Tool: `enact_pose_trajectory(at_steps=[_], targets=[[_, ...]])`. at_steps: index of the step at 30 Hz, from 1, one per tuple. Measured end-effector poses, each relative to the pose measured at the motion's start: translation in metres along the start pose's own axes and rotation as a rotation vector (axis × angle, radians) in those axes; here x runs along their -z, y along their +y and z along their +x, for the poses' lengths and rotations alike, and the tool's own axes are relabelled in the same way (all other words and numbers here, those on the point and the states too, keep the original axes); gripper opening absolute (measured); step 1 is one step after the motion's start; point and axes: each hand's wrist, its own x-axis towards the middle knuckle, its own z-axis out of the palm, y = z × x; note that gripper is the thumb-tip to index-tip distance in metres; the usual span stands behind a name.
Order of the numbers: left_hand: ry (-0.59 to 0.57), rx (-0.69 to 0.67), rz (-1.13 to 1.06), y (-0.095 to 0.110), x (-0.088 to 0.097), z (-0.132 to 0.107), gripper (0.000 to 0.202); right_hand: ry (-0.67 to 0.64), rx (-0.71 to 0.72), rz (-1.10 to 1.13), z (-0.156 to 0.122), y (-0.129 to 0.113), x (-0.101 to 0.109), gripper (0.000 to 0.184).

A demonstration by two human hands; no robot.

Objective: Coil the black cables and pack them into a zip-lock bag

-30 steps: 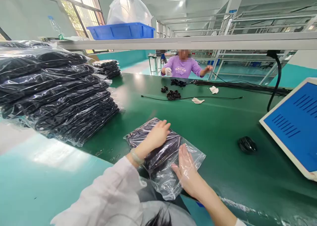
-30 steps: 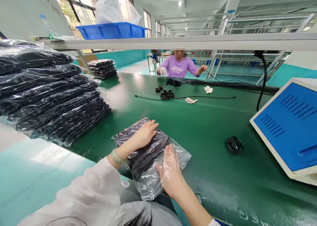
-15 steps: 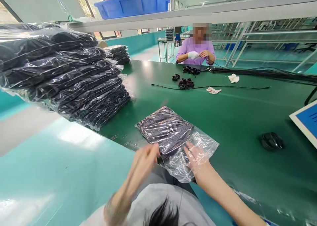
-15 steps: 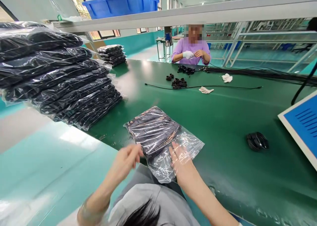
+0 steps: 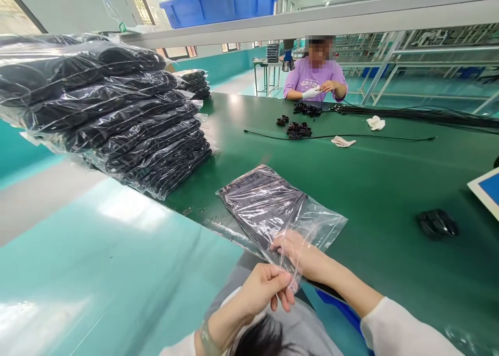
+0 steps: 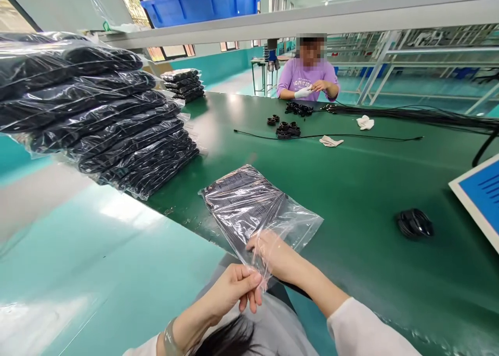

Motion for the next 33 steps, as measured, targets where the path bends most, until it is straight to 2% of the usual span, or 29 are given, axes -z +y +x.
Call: enact_pose_trajectory(at_steps=[2, 6, 8, 11, 13, 15, 17, 18, 20, 22, 23, 24, 25, 28, 29, 31, 33], targets=[[-0.009, 0.007, 0.016, 0.0, 0.002, -0.005, 0.059, 0.023, -0.024, -0.005, -0.004, -0.001, -0.002, 0.027], [0.039, 0.005, 0.043, -0.003, 0.003, -0.009, 0.061, -0.073, -0.021, 0.038, 0.0, -0.013, 0.003, 0.024], [0.043, 0.001, 0.084, -0.006, 0.004, -0.006, 0.061, -0.091, -0.009, -0.009, 0.009, -0.019, 0.003, 0.025], [0.023, -0.006, 0.142, -0.008, 0.008, 0.001, 0.063, -0.062, -0.027, -0.11, 0.02, -0.023, 0.001, 0.029], [-0.008, 0.006, 0.196, -0.005, 0.015, 0.001, 0.065, -0.034, -0.015, -0.114, 0.017, -0.022, 0.002, 0.032], [-0.075, 0.073, 0.295, 0.004, 0.025, -0.008, 0.066, -0.035, -0.023, -0.102, 0.0, -0.022, 0.009, 0.038], [-0.117, 0.138, 0.416, 0.019, 0.036, -0.021, 0.067, -0.078, -0.091, -0.135, -0.028, -0.026, 0.024, 0.046], [-0.087, 0.129, 0.47, 0.029, 0.041, -0.027, 0.066, -0.12, -0.148, -0.175, -0.043, -0.031, 0.034, 0.052], [0.088, -0.025, 0.597, 0.048, 0.049, -0.031, 0.055, -0.181, -0.212, -0.241, -0.07, -0.044, 0.059, 0.062], [0.358, -0.333, 0.789, 0.065, 0.052, -0.019, 0.042, -0.254, -0.239, -0.221, -0.079, -0.057, 0.084, 0.052], [0.481, -0.506, 0.91, 0.071, 0.05, -0.007, 0.036, -0.245, -0.292, -0.214, -0.076, -0.06, 0.093, 0.044], [0.557, -0.668, 1.037, 0.075, 0.046, 0.008, 0.033, -0.187, -0.348, -0.231, -0.067, -0.06, 0.098, 0.04], [0.596, -0.766, 1.169, 0.078, 0.041, 0.026, 0.035, -0.099, -0.397, -0.266, -0.055, -0.057, 0.098, 0.042], [0.643, -0.804, 1.526, 0.075, 0.02, 0.077, 0.047, 0.156, -0.446, -0.405, -0.017, -0.023, 0.073, 0.052], [0.646, -0.793, 1.606, 0.072, 0.013, 0.09, 0.051, 0.185, -0.454, -0.452, -0.01, -0.007, 0.06, 0.055], [0.64, -0.783, 1.705, 0.063, 0.004, 0.108, 0.054, 0.133, -0.53, -0.472, -0.009, 0.025, 0.037, 0.063], [0.61, -0.808, 1.763, 0.053, 0.001, 0.118, 0.055, 0.028, -0.584, -0.434, -0.021, 0.048, 0.028, 0.068]])
